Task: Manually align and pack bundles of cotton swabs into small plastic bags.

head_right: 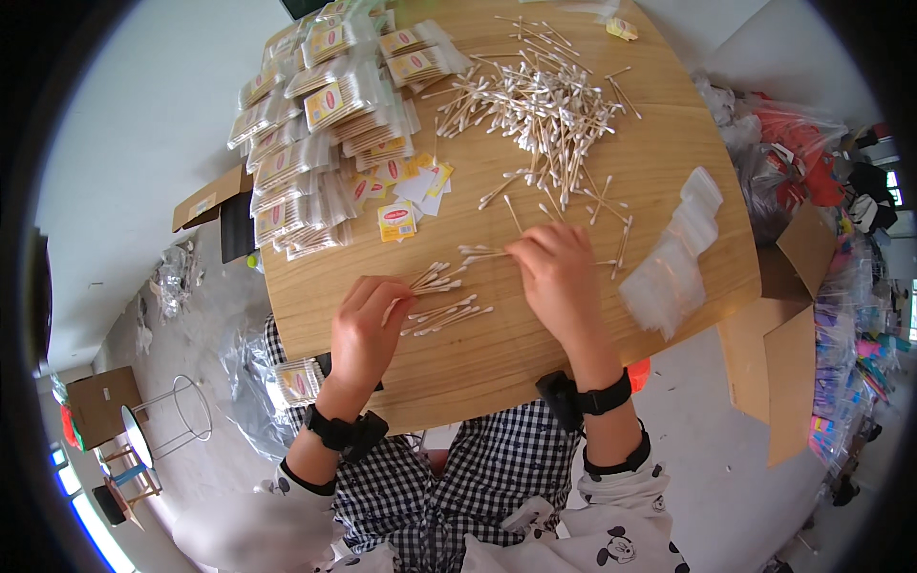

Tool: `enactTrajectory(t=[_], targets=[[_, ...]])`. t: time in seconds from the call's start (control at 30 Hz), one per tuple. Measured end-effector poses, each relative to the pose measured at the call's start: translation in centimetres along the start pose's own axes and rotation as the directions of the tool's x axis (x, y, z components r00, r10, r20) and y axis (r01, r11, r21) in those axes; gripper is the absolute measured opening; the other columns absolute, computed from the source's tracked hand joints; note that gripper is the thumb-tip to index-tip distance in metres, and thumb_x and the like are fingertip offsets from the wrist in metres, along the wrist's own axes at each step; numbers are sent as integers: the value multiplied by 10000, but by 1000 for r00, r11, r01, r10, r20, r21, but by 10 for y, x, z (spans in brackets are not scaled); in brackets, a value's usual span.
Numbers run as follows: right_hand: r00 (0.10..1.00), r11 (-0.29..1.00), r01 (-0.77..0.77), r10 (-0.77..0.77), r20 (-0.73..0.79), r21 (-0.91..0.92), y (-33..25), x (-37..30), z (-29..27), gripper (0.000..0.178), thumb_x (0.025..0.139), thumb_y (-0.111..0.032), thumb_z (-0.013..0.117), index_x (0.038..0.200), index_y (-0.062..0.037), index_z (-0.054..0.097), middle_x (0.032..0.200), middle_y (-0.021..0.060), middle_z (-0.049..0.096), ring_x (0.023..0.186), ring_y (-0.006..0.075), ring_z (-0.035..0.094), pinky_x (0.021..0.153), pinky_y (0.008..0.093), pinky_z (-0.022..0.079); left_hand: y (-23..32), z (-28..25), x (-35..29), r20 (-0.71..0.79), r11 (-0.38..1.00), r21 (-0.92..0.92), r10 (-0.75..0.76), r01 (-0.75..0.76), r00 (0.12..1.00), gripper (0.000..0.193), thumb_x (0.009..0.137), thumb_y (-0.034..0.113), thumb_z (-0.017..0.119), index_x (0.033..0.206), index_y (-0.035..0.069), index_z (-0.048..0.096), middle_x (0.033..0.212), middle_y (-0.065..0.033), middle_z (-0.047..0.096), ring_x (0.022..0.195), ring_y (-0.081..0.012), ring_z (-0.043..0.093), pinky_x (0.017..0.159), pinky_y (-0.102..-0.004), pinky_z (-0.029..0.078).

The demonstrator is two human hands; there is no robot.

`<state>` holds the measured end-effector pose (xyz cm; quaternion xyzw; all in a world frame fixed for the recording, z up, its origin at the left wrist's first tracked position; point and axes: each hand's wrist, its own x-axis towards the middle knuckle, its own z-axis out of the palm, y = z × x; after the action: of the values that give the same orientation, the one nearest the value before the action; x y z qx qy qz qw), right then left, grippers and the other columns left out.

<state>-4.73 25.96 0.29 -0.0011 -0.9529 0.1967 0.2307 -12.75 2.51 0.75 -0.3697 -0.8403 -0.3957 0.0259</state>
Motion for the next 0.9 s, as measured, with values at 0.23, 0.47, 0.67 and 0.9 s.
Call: enactTrajectory(t=[0.23,0.47,0.67,0.9], targets=[[992,994,-103,100,-71,-36,-9,2,6,132,762,6,708,872,-66,700,850,23,627,883,237,593,821,370,445,11,9,-1,115,992,-115,56,-43,992,129,772,-41,711,881,13,668,893,-98,677,855,-288,645,739,-365,532],[959,965,-217,239,-155,150,-33,-13,1,406,837,50,623,1233,-40,600,1139,120,620,1051,314,573,923,421,441,33,0,-16,163,998,-57,13,-4,987,377,778,25,727,1141,7,628,1155,-157,652,1081,-342,618,910,-414,515],[846,875,-436,478,-234,212,-34,-63,-12,418,899,55,546,1310,-16,532,1265,160,572,1169,329,540,1004,418,414,67,38,-28,322,933,359,-104,-20,941,959,831,489,685,1476,-101,290,1569,-249,269,1484,-374,217,1189,-529,214],[819,848,-492,527,-228,194,-36,-86,-37,383,916,46,540,1294,-13,537,1279,160,565,1183,325,529,1014,408,412,69,52,-67,347,912,410,-147,-10,926,1092,799,648,605,1472,-137,254,1567,-289,240,1485,-401,193,1190,-536,193]])
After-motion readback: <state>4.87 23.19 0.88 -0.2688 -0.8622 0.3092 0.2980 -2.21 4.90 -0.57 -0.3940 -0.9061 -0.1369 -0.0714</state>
